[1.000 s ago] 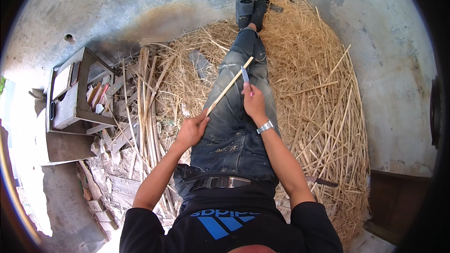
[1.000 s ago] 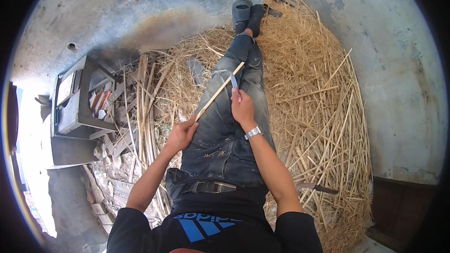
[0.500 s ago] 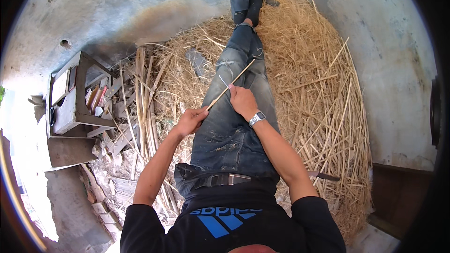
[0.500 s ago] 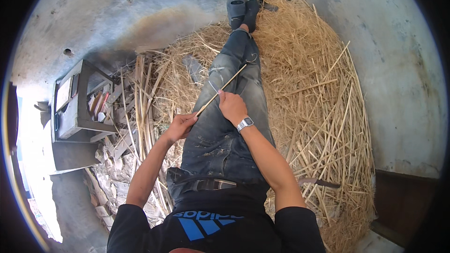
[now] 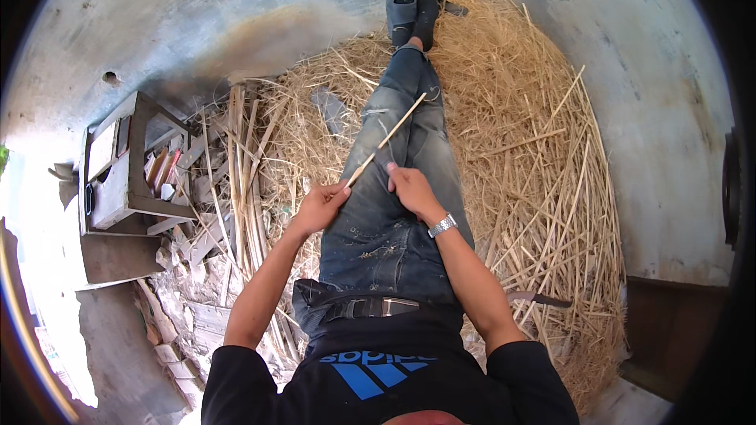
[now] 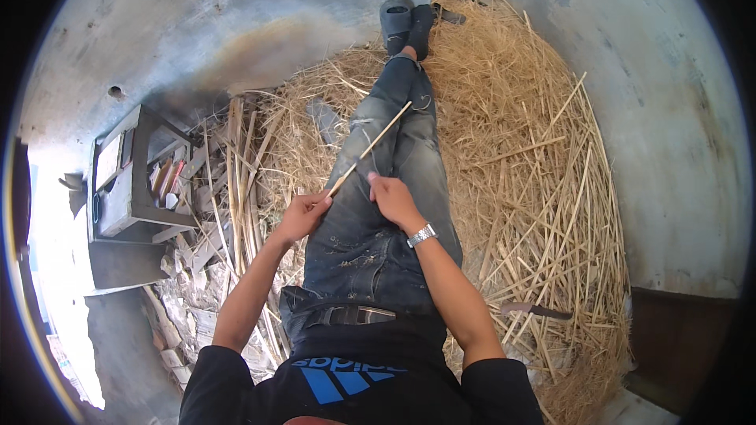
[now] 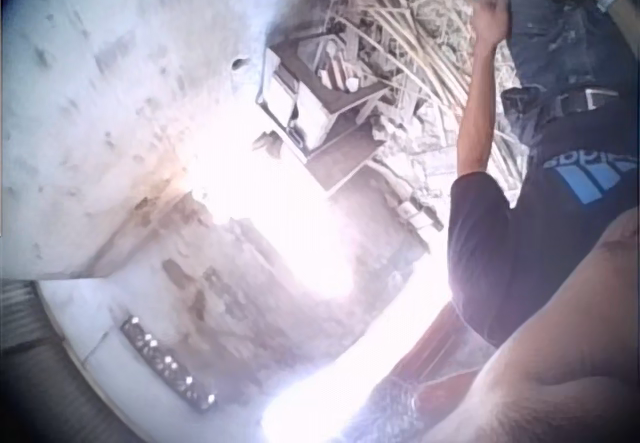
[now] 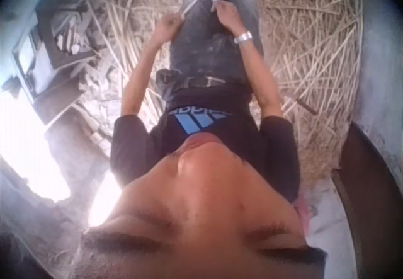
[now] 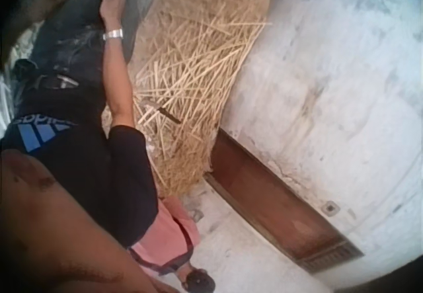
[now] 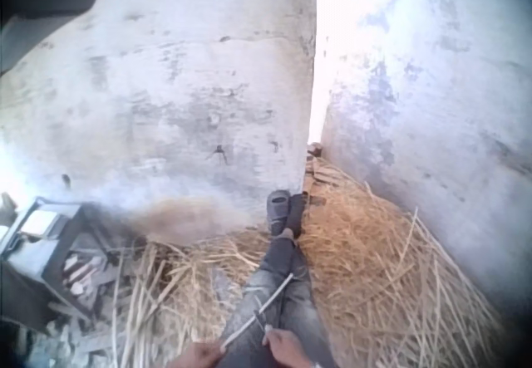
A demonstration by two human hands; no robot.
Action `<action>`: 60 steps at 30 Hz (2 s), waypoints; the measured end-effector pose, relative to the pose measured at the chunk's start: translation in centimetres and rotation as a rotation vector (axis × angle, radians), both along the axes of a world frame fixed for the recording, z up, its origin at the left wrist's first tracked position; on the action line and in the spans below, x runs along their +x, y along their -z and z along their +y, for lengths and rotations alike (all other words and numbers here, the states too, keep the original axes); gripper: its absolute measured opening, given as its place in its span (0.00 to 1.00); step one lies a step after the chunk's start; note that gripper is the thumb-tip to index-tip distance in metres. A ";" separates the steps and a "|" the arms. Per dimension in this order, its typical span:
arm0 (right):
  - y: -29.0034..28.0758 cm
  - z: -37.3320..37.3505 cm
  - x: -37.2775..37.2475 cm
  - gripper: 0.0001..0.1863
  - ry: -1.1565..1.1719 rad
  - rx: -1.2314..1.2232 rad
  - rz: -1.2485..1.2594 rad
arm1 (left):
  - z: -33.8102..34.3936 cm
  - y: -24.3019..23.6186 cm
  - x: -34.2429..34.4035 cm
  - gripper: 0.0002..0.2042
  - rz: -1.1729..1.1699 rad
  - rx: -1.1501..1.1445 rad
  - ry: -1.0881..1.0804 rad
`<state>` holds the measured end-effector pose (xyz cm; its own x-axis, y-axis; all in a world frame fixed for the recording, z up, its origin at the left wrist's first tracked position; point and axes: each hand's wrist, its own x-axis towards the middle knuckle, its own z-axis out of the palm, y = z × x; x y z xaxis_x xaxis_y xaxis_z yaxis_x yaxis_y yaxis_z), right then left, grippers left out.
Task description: The person shaves a thin strip of wood using a small hand tool, then switches to using a larger blade to continue shaping and smoothing the strip.
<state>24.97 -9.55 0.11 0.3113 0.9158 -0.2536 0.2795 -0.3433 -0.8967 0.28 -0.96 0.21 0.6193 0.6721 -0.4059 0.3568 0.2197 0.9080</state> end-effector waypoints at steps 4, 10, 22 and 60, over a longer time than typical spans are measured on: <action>0.2 1.2 2.0 0.28 0.156 0.183 -0.131 | -1.1 -0.5 -0.5 0.21 0.110 0.224 0.003; -0.5 2.8 4.3 0.19 0.169 0.262 -0.292 | -1.2 -3.2 -2.0 0.17 0.227 0.228 0.072; -4.6 5.1 5.7 0.22 0.211 0.245 -0.645 | -0.1 -2.4 -1.4 0.11 0.453 0.830 0.071; 0.4 1.7 -0.5 0.21 -0.053 0.283 -0.418 | 0.0 -3.1 3.2 0.14 0.587 0.782 0.135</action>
